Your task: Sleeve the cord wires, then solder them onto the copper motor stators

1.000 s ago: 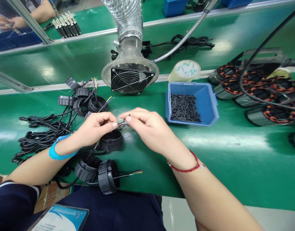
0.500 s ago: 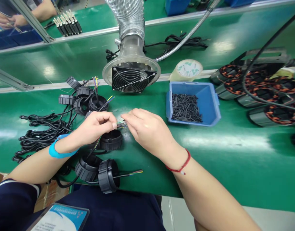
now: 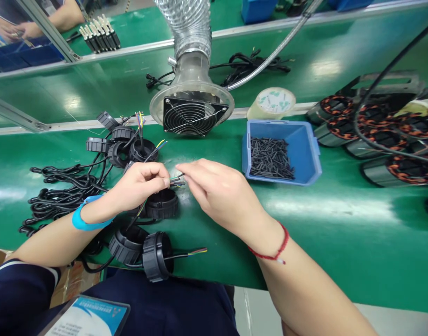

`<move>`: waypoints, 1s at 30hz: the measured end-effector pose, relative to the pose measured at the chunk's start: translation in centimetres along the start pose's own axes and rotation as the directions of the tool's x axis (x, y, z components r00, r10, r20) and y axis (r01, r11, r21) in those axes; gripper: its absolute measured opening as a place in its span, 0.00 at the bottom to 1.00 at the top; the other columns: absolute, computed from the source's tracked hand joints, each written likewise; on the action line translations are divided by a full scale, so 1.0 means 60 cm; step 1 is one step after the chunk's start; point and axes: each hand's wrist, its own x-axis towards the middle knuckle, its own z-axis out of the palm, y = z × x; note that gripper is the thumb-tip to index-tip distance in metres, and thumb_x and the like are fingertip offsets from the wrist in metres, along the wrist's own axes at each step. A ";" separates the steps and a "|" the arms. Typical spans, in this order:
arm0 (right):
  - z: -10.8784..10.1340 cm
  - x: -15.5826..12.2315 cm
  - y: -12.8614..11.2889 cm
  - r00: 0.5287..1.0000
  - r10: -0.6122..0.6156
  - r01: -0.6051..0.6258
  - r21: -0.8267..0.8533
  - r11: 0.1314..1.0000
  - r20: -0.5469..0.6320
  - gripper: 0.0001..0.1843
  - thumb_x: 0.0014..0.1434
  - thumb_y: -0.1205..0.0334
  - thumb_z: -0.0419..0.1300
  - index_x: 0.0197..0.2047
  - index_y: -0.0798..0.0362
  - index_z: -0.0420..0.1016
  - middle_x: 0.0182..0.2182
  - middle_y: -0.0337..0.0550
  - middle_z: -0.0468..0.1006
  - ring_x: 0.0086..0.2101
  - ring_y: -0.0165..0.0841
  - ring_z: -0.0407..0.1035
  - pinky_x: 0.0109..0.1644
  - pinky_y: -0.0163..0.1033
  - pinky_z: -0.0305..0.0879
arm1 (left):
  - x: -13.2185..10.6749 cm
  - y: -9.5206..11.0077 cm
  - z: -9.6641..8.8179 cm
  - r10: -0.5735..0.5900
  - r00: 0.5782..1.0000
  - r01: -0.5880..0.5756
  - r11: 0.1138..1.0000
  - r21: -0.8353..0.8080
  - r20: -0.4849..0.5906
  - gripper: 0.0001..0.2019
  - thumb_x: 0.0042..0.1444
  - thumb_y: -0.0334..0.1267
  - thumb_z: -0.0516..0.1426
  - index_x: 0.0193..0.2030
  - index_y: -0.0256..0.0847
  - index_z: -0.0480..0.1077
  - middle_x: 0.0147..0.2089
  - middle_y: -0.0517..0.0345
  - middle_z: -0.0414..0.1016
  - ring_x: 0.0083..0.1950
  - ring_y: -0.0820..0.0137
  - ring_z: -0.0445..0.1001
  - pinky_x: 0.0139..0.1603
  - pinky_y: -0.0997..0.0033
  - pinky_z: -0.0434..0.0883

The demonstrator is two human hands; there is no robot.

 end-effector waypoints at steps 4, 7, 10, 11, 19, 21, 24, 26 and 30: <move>-0.008 0.005 -0.001 0.973 0.222 -0.231 0.225 0.947 0.065 0.07 0.61 0.66 0.57 0.37 0.50 0.77 0.31 0.40 0.81 0.30 0.32 0.75 0.36 0.37 0.71 | -0.001 0.001 0.000 -0.017 1.000 0.017 1.000 0.005 0.004 0.07 0.52 0.35 0.54 0.25 0.36 0.66 0.22 0.66 0.58 0.25 0.79 0.54 0.25 0.77 0.53; 0.001 0.010 0.002 0.946 0.310 -0.322 0.345 0.882 0.090 0.05 0.59 0.63 0.60 0.32 0.50 0.76 0.29 0.40 0.79 0.29 0.31 0.73 0.34 0.36 0.69 | -0.001 0.000 0.000 0.011 1.000 -0.011 1.000 0.003 0.025 0.08 0.54 0.36 0.55 0.26 0.36 0.66 0.22 0.66 0.57 0.25 0.79 0.54 0.26 0.77 0.53; 0.013 0.013 0.005 0.943 0.311 -0.331 0.427 0.842 0.118 0.06 0.58 0.62 0.61 0.29 0.51 0.76 0.29 0.40 0.77 0.31 0.31 0.70 0.34 0.36 0.68 | -0.001 0.004 -0.004 0.045 0.998 -0.047 0.998 0.031 0.051 0.09 0.56 0.38 0.55 0.28 0.36 0.67 0.23 0.66 0.59 0.25 0.78 0.55 0.26 0.76 0.54; 0.015 0.013 0.006 0.935 0.324 -0.353 0.452 0.819 0.143 0.06 0.58 0.61 0.61 0.30 0.51 0.76 0.29 0.41 0.77 0.31 0.31 0.70 0.34 0.36 0.67 | -0.001 0.006 -0.008 0.049 0.997 -0.053 0.997 0.062 0.057 0.09 0.57 0.39 0.55 0.29 0.36 0.67 0.24 0.66 0.61 0.25 0.78 0.57 0.27 0.76 0.55; 0.011 0.007 0.013 0.848 0.399 -0.530 0.543 0.652 0.350 0.09 0.57 0.56 0.61 0.34 0.53 0.75 0.27 0.40 0.77 0.28 0.30 0.69 0.32 0.35 0.66 | -0.011 0.023 -0.051 0.074 0.945 -0.267 0.735 0.623 0.317 0.10 0.62 0.38 0.52 0.38 0.40 0.75 0.31 0.57 0.74 0.37 0.68 0.67 0.45 0.67 0.58; 0.006 0.006 0.014 0.848 0.382 -0.528 0.517 0.674 0.368 0.08 0.57 0.57 0.61 0.34 0.53 0.75 0.27 0.40 0.77 0.28 0.30 0.69 0.32 0.35 0.66 | -0.010 0.023 -0.052 0.056 0.945 -0.263 0.716 0.646 0.322 0.11 0.62 0.37 0.52 0.38 0.40 0.76 0.30 0.57 0.74 0.36 0.68 0.66 0.45 0.67 0.58; -0.002 0.006 0.014 0.844 0.352 -0.515 0.427 0.743 0.406 0.07 0.58 0.59 0.60 0.33 0.53 0.75 0.26 0.39 0.77 0.28 0.29 0.69 0.31 0.34 0.65 | -0.007 0.021 -0.045 0.046 0.955 -0.233 0.724 0.650 0.292 0.09 0.61 0.37 0.54 0.38 0.40 0.77 0.30 0.57 0.74 0.36 0.68 0.66 0.45 0.67 0.57; -0.003 0.007 0.012 0.843 0.316 -0.490 0.378 0.786 0.435 0.06 0.59 0.60 0.59 0.33 0.52 0.76 0.26 0.39 0.78 0.27 0.29 0.69 0.31 0.33 0.64 | -0.007 0.018 -0.038 0.049 0.944 -0.258 0.725 0.638 0.326 0.09 0.61 0.36 0.55 0.38 0.40 0.77 0.30 0.57 0.75 0.37 0.67 0.66 0.46 0.66 0.56; 0.009 0.011 0.003 0.858 0.210 -0.406 0.371 0.835 0.468 0.06 0.59 0.64 0.57 0.33 0.51 0.76 0.28 0.37 0.79 0.27 0.28 0.69 0.32 0.34 0.64 | -0.006 0.012 -0.028 0.054 0.905 -0.321 0.737 0.594 0.421 0.09 0.62 0.36 0.55 0.35 0.38 0.76 0.31 0.57 0.76 0.40 0.67 0.68 0.48 0.66 0.56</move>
